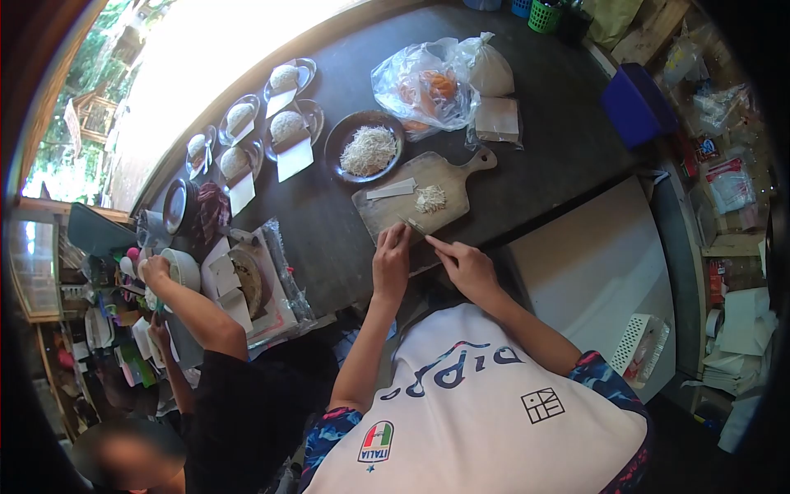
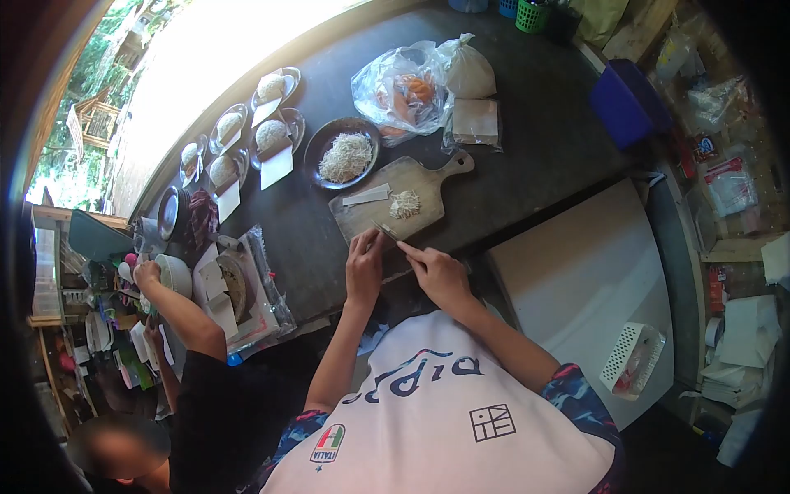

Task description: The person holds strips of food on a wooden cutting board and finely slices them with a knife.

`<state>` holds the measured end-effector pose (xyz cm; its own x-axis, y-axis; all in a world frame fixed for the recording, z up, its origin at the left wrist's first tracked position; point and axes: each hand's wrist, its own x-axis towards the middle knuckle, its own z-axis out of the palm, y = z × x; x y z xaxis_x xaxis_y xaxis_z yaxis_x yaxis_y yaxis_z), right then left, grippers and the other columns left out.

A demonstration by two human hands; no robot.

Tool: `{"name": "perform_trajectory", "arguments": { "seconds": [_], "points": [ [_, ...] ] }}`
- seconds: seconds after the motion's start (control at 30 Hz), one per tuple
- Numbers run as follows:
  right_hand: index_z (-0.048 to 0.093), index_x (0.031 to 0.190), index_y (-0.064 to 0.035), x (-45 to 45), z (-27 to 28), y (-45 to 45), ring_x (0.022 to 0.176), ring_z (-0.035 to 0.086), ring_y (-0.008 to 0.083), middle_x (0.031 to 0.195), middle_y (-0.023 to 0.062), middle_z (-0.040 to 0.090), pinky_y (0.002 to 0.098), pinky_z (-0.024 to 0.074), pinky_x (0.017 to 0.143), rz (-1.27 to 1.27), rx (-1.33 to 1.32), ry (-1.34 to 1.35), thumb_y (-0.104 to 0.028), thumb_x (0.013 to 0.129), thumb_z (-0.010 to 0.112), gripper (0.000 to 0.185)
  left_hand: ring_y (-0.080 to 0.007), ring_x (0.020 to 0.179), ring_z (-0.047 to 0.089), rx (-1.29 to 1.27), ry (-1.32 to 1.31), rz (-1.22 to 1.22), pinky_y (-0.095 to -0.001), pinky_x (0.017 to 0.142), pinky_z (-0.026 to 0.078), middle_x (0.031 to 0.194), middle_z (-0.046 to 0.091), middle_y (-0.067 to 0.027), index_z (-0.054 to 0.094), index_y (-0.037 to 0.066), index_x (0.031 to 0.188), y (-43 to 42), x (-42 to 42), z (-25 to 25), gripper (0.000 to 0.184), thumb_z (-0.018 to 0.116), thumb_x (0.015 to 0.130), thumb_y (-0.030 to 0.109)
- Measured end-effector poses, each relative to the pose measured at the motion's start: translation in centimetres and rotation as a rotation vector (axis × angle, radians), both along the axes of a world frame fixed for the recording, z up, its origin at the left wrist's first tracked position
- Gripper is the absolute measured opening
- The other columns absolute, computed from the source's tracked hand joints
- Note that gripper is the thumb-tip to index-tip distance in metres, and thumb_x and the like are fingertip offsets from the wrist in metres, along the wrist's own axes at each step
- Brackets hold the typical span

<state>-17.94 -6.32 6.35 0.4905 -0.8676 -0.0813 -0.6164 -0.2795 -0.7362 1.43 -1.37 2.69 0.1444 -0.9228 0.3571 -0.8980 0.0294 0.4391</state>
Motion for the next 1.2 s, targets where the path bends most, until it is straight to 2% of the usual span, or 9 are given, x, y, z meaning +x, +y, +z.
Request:
{"name": "perform_trajectory", "arguments": {
  "seconds": [0.37,0.47,0.67,0.87,1.2],
  "points": [
    [0.072,0.143,-0.0364,1.3,-0.4,-0.3,0.086,0.074,0.0377,0.091,0.0132,0.071,0.0501,0.0597,0.074,-0.001,-0.009,0.004,-0.027,0.106,0.066,0.038,-0.0350,0.123,0.063,-0.024,0.038,-0.015,-0.0446,0.105,0.055,0.128,0.066,-0.0135,0.071,-0.004,0.128,0.2,0.0,-0.1,0.038,0.066,0.091,-0.004],
    [0.072,0.143,-0.0359,-0.4,0.4,0.8,0.085,0.074,0.0382,0.091,0.0135,0.071,0.0503,0.0597,0.074,-0.014,0.012,0.017,-0.027,0.106,0.066,0.038,-0.0374,0.119,0.065,-0.060,0.087,0.018,-0.0470,0.101,0.056,0.127,0.068,-0.0134,0.074,0.001,0.127,0.1,-0.2,-0.4,0.038,0.068,0.089,-0.004],
    [0.072,0.142,-0.0366,1.3,-0.7,-0.3,0.085,0.074,0.0377,0.091,0.0129,0.071,0.0501,0.0597,0.074,-0.002,-0.025,-0.007,-0.028,0.106,0.066,0.038,-0.0358,0.123,0.063,-0.004,0.036,0.021,-0.0445,0.104,0.056,0.128,0.066,-0.0141,0.072,-0.003,0.127,0.2,-0.3,-0.5,0.037,0.065,0.090,-0.005],
    [0.072,0.143,-0.0356,-0.7,0.6,0.8,0.084,0.074,0.0361,0.089,0.0127,0.071,0.0486,0.0596,0.075,-0.012,0.023,0.021,-0.028,0.106,0.067,0.038,-0.0371,0.119,0.065,-0.033,0.042,0.017,-0.0468,0.101,0.056,0.125,0.067,-0.0136,0.075,0.000,0.125,0.1,-0.1,-0.5,0.037,0.068,0.089,-0.006],
    [0.073,0.141,-0.0356,1.1,-0.2,-0.1,0.085,0.074,0.0371,0.088,0.0130,0.071,0.0498,0.0600,0.076,-0.009,-0.020,-0.009,-0.031,0.107,0.065,0.035,-0.0362,0.118,0.066,-0.032,0.058,-0.002,-0.0460,0.101,0.057,0.125,0.068,-0.0137,0.075,-0.001,0.125,0.1,0.1,-0.1,0.035,0.068,0.090,-0.005]
  ]
}}
